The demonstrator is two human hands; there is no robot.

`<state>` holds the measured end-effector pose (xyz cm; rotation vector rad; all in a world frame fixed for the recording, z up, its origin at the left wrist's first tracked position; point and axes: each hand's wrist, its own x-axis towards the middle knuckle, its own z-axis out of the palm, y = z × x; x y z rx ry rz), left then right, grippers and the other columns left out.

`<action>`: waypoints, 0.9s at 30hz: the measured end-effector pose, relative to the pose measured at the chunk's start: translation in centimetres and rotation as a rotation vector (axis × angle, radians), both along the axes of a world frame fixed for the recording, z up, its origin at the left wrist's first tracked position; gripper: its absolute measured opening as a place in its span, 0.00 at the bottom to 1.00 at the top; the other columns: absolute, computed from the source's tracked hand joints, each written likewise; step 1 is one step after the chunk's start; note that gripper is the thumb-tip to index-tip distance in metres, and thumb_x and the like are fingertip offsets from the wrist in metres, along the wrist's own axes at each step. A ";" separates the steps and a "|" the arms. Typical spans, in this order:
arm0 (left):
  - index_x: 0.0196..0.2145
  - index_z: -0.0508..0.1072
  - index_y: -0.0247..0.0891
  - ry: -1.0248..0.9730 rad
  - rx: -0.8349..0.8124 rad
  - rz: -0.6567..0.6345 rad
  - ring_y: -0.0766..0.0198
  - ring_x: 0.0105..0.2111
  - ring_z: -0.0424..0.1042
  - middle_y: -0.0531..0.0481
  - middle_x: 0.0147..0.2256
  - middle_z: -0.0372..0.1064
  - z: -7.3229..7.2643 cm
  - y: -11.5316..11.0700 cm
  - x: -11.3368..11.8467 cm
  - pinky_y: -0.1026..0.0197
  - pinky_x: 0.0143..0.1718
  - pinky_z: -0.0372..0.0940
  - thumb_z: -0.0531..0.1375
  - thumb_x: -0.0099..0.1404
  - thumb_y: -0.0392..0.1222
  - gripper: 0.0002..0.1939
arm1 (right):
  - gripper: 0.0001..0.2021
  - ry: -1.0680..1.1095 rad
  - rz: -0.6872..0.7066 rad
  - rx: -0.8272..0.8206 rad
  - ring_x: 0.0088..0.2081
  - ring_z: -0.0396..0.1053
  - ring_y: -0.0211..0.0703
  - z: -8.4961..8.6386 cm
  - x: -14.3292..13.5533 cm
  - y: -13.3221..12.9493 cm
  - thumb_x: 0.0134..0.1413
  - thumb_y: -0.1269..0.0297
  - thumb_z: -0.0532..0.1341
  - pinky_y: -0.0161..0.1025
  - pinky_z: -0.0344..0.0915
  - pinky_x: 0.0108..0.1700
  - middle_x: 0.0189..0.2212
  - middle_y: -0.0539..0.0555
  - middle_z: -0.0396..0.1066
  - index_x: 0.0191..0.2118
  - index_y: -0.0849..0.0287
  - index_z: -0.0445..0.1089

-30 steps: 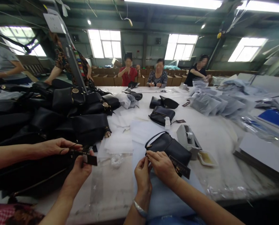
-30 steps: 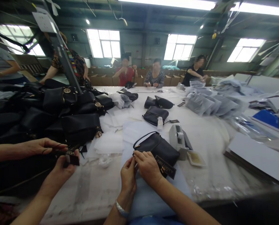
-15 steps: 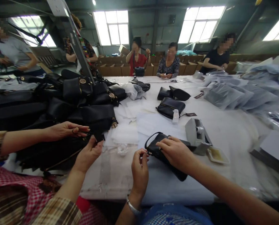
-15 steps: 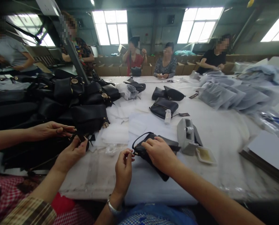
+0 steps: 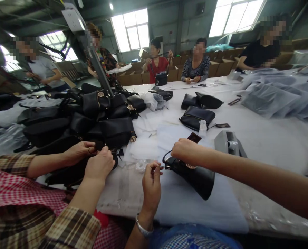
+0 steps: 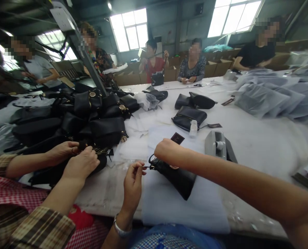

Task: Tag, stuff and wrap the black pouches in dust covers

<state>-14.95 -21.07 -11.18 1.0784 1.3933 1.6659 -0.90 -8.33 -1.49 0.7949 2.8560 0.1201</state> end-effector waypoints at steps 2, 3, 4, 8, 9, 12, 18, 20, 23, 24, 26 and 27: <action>0.39 0.71 0.40 -0.038 -0.014 0.007 0.60 0.39 0.73 0.46 0.42 0.71 -0.2 0.1 -0.2 0.61 0.38 0.68 0.57 0.68 0.48 0.09 | 0.10 0.000 0.010 -0.058 0.28 0.72 0.42 0.7 -0.4 0.8 0.40 0.77 0.70 0.36 0.57 0.30 0.25 0.51 0.77 0.29 0.53 0.78; 0.39 0.71 0.40 -0.054 -0.023 0.006 0.60 0.40 0.73 0.46 0.42 0.70 -0.3 0.2 -0.3 0.60 0.38 0.68 0.57 0.68 0.48 0.09 | 0.13 0.023 0.028 -0.115 0.28 0.73 0.41 1.0 -0.6 1.1 0.40 0.74 0.71 0.35 0.57 0.30 0.27 0.49 0.77 0.33 0.50 0.79; 0.38 0.71 0.40 -0.065 -0.031 0.005 0.60 0.40 0.73 0.46 0.42 0.70 -0.4 0.2 -0.3 0.60 0.38 0.68 0.58 0.68 0.48 0.09 | 0.15 0.058 0.050 -0.187 0.29 0.73 0.41 1.1 -0.8 1.3 0.40 0.71 0.72 0.34 0.58 0.30 0.29 0.48 0.78 0.37 0.48 0.79; 0.38 0.71 0.40 -0.066 -0.046 0.013 0.60 0.41 0.71 0.46 0.42 0.71 -0.4 0.6 -0.5 0.62 0.37 0.67 0.58 0.68 0.47 0.09 | 0.11 0.246 0.138 -0.519 0.34 0.74 0.40 0.3 -1.7 1.8 0.47 0.65 0.68 0.33 0.62 0.34 0.35 0.48 0.79 0.40 0.48 0.79; 0.38 0.71 0.40 -0.057 -0.049 0.021 0.61 0.41 0.71 0.46 0.43 0.71 -0.4 0.7 -0.6 0.63 0.36 0.67 0.58 0.68 0.47 0.09 | 0.11 0.288 0.139 -0.593 0.34 0.74 0.40 -0.3 -1.9 1.8 0.48 0.65 0.67 0.33 0.63 0.36 0.35 0.48 0.79 0.40 0.49 0.80; 0.38 0.71 0.40 -0.031 -0.064 0.050 0.62 0.39 0.71 0.46 0.43 0.71 -0.3 0.8 -1.0 0.65 0.35 0.66 0.57 0.68 0.47 0.08 | 0.10 0.373 0.072 -0.780 0.34 0.74 0.40 -2.6 -2.3 1.7 0.50 0.66 0.64 0.32 0.64 0.39 0.34 0.48 0.79 0.39 0.52 0.80; 0.39 0.71 0.39 -0.064 -0.104 0.047 0.64 0.38 0.70 0.46 0.44 0.71 -0.4 1.0 -1.6 0.65 0.34 0.66 0.57 0.68 0.47 0.09 | 0.12 0.438 -0.027 -0.990 0.34 0.73 0.40 -6.0 -2.3 1.3 0.52 0.61 0.62 0.32 0.64 0.38 0.32 0.49 0.78 0.39 0.57 0.80; 0.39 0.71 0.39 -0.080 -0.113 0.054 0.63 0.39 0.71 0.46 0.44 0.71 -0.6 1.1 -1.8 0.64 0.35 0.67 0.58 0.68 0.47 0.10 | 0.13 0.454 -0.056 -1.017 0.32 0.72 0.39 -6.6 -2.2 1.3 0.53 0.59 0.61 0.31 0.63 0.36 0.30 0.49 0.77 0.38 0.59 0.80; 0.44 0.72 0.39 -0.109 -0.151 0.059 0.61 0.42 0.72 0.45 0.46 0.71 -1.2 1.1 -2.2 0.63 0.36 0.69 0.57 0.68 0.48 0.12 | 0.15 0.467 -0.077 -1.024 0.28 0.67 0.37 -7.3 -2.2 1.1 0.56 0.56 0.59 0.32 0.61 0.32 0.26 0.48 0.74 0.36 0.61 0.79; 0.46 0.72 0.40 -0.117 -0.174 0.051 0.60 0.42 0.73 0.44 0.47 0.71 -1.5 1.1 -2.3 0.62 0.36 0.69 0.58 0.68 0.49 0.13 | 0.15 0.466 -0.071 -1.016 0.27 0.66 0.37 -7.5 -2.2 1.0 0.56 0.57 0.58 0.32 0.60 0.31 0.25 0.48 0.73 0.35 0.61 0.79; 0.47 0.73 0.39 -0.111 -0.233 0.019 0.59 0.41 0.73 0.43 0.45 0.72 -2.0 1.0 -2.4 0.63 0.35 0.69 0.58 0.67 0.49 0.16 | 0.15 0.461 -0.052 -0.998 0.26 0.65 0.36 -7.8 -2.2 0.8 0.57 0.58 0.57 0.32 0.59 0.30 0.24 0.48 0.72 0.33 0.62 0.78; 0.47 0.74 0.38 -0.100 -0.260 0.002 0.59 0.41 0.74 0.43 0.45 0.73 -2.3 0.9 -2.4 0.63 0.34 0.69 0.59 0.66 0.49 0.16 | 0.15 0.461 -0.044 -0.988 0.26 0.65 0.36 -8.0 -2.2 0.7 0.57 0.59 0.56 0.32 0.59 0.30 0.23 0.48 0.72 0.33 0.62 0.79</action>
